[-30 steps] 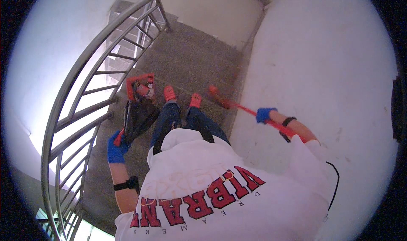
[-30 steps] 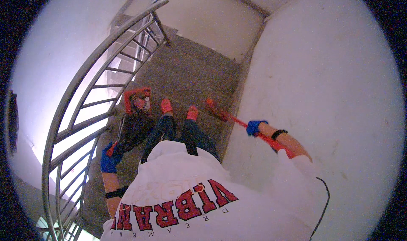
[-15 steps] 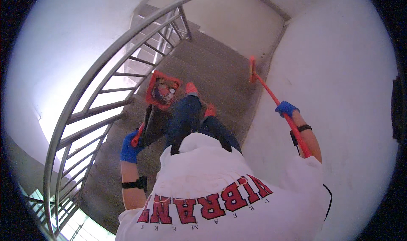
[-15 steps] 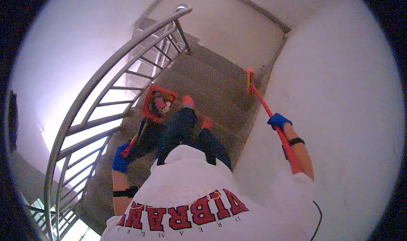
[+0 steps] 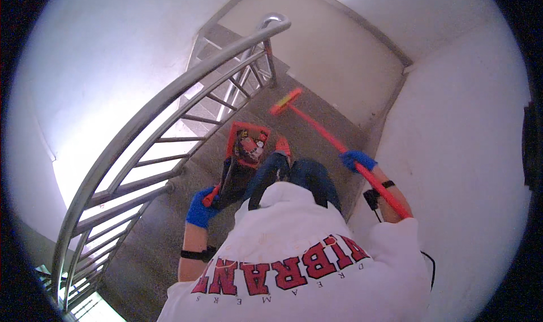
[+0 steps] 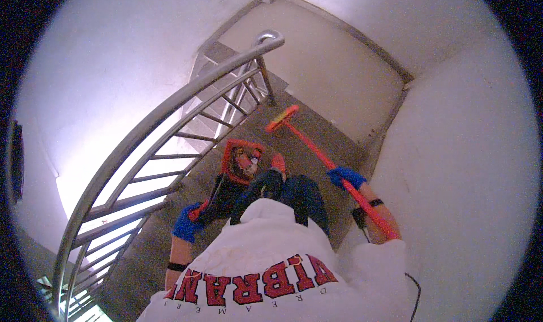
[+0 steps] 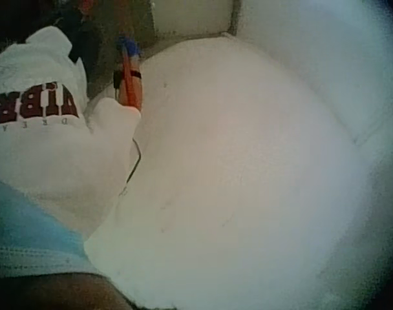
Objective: The recorder is sweeping concrete stairs with a broom and collecting debris in a dustpan.
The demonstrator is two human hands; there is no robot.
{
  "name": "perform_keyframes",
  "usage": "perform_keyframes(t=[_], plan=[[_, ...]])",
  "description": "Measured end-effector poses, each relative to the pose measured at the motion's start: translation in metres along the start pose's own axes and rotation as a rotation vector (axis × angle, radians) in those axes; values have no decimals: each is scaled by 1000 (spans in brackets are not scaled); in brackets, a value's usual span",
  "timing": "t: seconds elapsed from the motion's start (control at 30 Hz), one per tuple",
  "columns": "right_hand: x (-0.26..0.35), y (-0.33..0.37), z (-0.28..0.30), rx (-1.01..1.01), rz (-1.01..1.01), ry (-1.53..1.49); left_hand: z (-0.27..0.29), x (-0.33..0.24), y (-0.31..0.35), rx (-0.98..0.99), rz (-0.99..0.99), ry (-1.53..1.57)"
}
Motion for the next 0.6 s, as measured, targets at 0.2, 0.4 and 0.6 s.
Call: perform_keyframes(t=[0.2, 0.4, 0.6], plan=[[98, -118, -20, 205, -27, -57, -24, -19, -4, -205, 142, 54], [95, -160, -23, 208, -64, 7, -38, -11, -6, -364, 401, 321], [44, -55, 36, 142, -135, 259, -56, -13, -38, -204, 242, 66]])
Point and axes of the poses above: each hand's wrist, its own y-axis away from the middle knuckle, its own z-axis out of the back of the hand, x = y × z, the point moved 5 cm from there along -y, towards the middle knuckle, and after that the axes turned 5 degrees about -z, right-handed, at the moved point
